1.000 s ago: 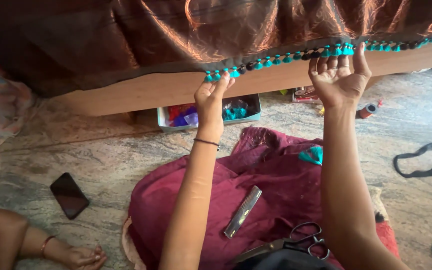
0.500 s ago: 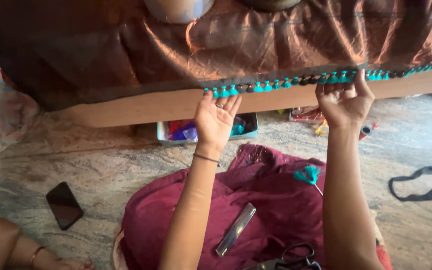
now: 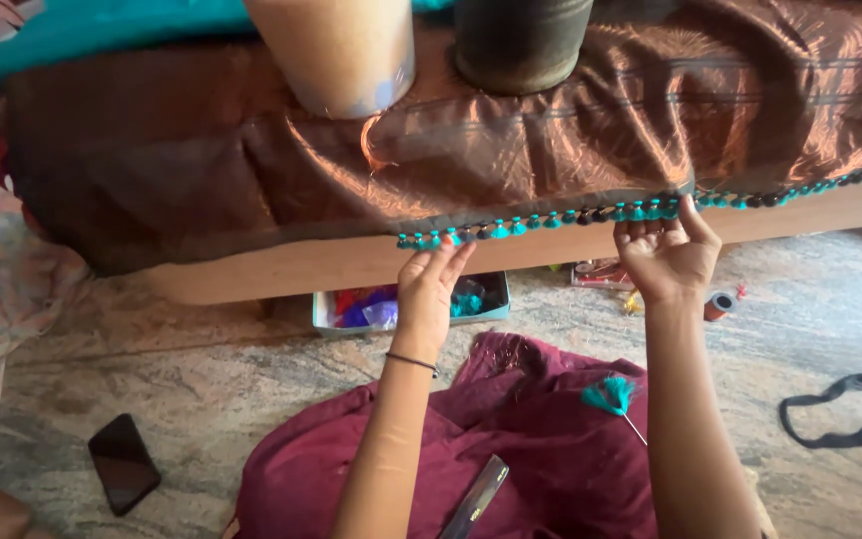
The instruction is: The recorder is sewing small turquoise decorative tassels onto the edge of a brown fabric.
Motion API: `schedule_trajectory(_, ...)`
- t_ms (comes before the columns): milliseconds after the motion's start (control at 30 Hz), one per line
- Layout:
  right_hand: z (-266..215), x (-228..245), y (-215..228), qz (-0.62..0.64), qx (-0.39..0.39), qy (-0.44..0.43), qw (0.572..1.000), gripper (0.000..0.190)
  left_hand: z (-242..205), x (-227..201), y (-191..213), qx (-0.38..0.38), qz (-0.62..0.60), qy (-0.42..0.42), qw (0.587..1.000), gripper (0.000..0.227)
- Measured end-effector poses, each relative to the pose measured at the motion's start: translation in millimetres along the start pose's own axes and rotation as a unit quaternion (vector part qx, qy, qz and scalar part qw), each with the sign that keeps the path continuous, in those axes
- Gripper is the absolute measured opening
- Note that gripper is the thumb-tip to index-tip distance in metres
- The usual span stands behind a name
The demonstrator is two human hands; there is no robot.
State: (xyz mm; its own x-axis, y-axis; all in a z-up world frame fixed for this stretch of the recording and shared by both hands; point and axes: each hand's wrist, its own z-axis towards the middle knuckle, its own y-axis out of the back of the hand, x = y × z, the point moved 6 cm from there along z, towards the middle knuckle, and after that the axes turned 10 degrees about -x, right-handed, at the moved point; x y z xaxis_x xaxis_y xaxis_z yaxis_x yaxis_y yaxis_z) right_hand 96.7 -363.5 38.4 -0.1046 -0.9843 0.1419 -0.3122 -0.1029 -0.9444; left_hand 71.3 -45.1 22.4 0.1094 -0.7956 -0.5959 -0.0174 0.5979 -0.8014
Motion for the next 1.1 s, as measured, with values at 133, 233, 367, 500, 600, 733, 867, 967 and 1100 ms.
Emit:
schedule_trajectory(133,-3,-3,-3,0.013,-0.006,-0.004,1.0,0.025,4,19,7,-0.073,0.106,0.002,0.992,0.008)
schedule_trajectory(233,-6,-4,-3,-0.001,-0.002,-0.002,1.0,0.025,4,38,31,-0.127,0.143,0.041,0.981,0.012)
schedule_trajectory(367,10,3,9,-0.009,0.02,-0.011,1.0,0.022,-4,6,18,-0.176,0.12,0.004,0.977,0.02)
schedule_trajectory(500,-8,-41,7,-0.057,-0.06,0.002,0.997,0.028,24,-9,51,-0.091,-0.049,-0.017,0.994,0.01)
schedule_trajectory(600,-8,-108,16,-0.205,0.033,-0.117,0.971,0.035,8,-27,18,-0.096,-0.031,0.047,0.994,0.013)
schedule_trajectory(733,-20,-184,21,-0.254,0.048,-0.156,0.953,0.039,5,-25,24,-0.121,0.159,-0.044,0.979,0.016)
schedule_trajectory(867,-48,-221,-9,-0.331,0.097,-0.109,0.932,0.034,-10,-39,-1,-0.134,0.182,-0.112,0.968,0.016)
schedule_trajectory(967,-35,-224,5,-0.38,0.114,0.004,0.918,0.029,-8,-32,-1,-0.133,0.169,-0.131,0.968,0.015)
schedule_trajectory(1100,-44,-210,8,-0.362,0.105,0.026,0.926,0.028,-2,-16,11,-0.121,0.107,-0.112,0.98,0.016)
